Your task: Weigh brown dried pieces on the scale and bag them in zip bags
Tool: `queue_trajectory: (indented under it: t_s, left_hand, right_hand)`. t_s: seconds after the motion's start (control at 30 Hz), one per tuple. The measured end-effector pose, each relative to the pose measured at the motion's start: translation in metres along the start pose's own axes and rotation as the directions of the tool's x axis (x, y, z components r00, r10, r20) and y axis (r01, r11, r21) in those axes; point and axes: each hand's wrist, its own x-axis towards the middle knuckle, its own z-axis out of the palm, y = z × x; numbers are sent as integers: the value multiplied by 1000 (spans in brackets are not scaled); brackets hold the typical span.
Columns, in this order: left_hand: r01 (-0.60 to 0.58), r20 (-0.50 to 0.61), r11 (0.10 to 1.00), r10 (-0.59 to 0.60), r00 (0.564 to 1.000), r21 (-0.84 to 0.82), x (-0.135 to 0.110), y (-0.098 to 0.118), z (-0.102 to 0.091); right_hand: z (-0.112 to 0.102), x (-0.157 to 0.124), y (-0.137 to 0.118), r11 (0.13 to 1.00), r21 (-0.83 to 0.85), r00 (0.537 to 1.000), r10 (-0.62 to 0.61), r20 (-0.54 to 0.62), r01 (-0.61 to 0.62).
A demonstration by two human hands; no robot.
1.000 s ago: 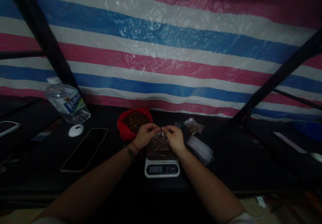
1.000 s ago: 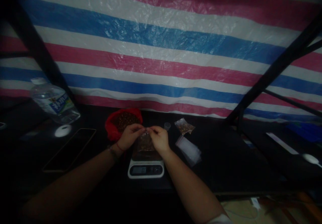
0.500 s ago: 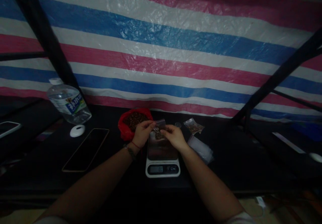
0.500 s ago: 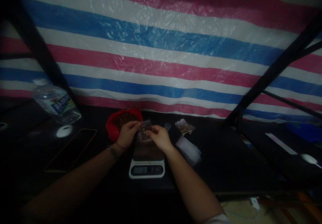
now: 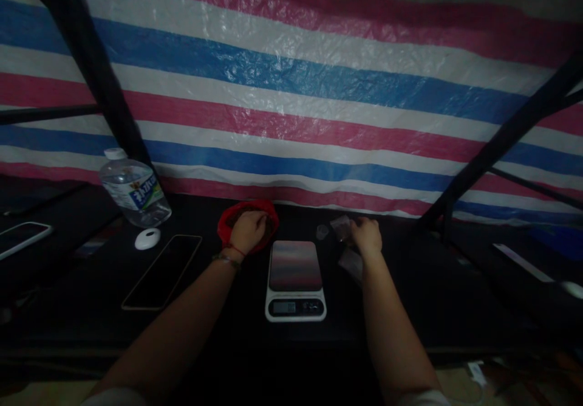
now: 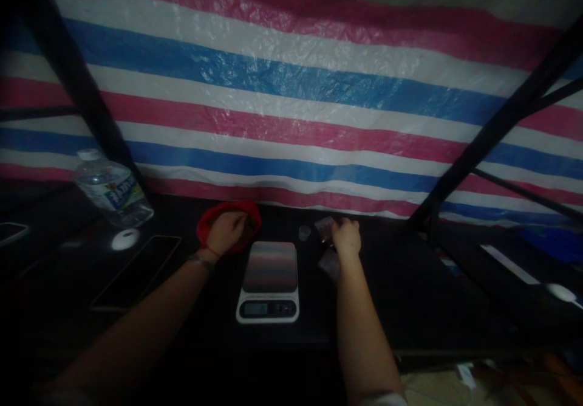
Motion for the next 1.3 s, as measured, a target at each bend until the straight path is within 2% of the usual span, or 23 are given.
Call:
queue_trajectory:
  t_s: [0.07, 0.13, 0.2, 0.27, 0.37, 0.43, 0.67, 0.93, 1.07, 1.2, 1.3]
  left_hand:
    - [46, 34, 995, -50, 998, 94, 4, -10, -1]
    - [82, 69, 984, -94, 993, 157, 5, -19, 1]
    - [86, 113, 975, -111, 987, 207, 4, -23, 5]
    - [64, 172, 968, -107, 979, 243, 2, -23, 10]
    - [22, 252, 963, -93, 963, 270, -1, -16, 13]
    - [2, 295, 962, -86, 952, 273, -2, -12, 13]
    - [-55, 296, 980, -4, 955, 191, -2, -8, 15]
    - [-141, 273, 983, 105, 956, 118, 2, -7, 17]
    - [-74, 228, 984, 35, 973, 163, 4, -15, 15]
    - [49, 140, 970, -85, 986, 240, 3, -22, 11]
    - [75, 156, 965, -117, 981, 252, 0, -22, 10]
  right_hand:
    - [5, -3, -7, 994, 58, 992, -92, -86, 97]
    - [13, -10, -18, 958, 145, 968, -241, -67, 248]
    - [23, -18, -28, 906, 210, 924, -381, 24, 368]
    - [33, -27, -35, 876, 227, 877, -461, 133, 426]
    - [45, -37, -39, 866, 194, 825, -498, 267, 460]
    - [51, -40, -39, 871, 163, 809, -491, 322, 464]
    - [57, -40, -40, 886, 133, 819, -461, 342, 444]
    - [55, -42, -44, 849, 249, 848, -508, 149, 465]
    - [55, -43, -47, 800, 366, 843, -533, 71, 475]
    - [56, -46, -51, 796, 442, 863, -497, 90, 413]
    - [56, -50, -55, 786, 437, 845, -526, 99, 438]
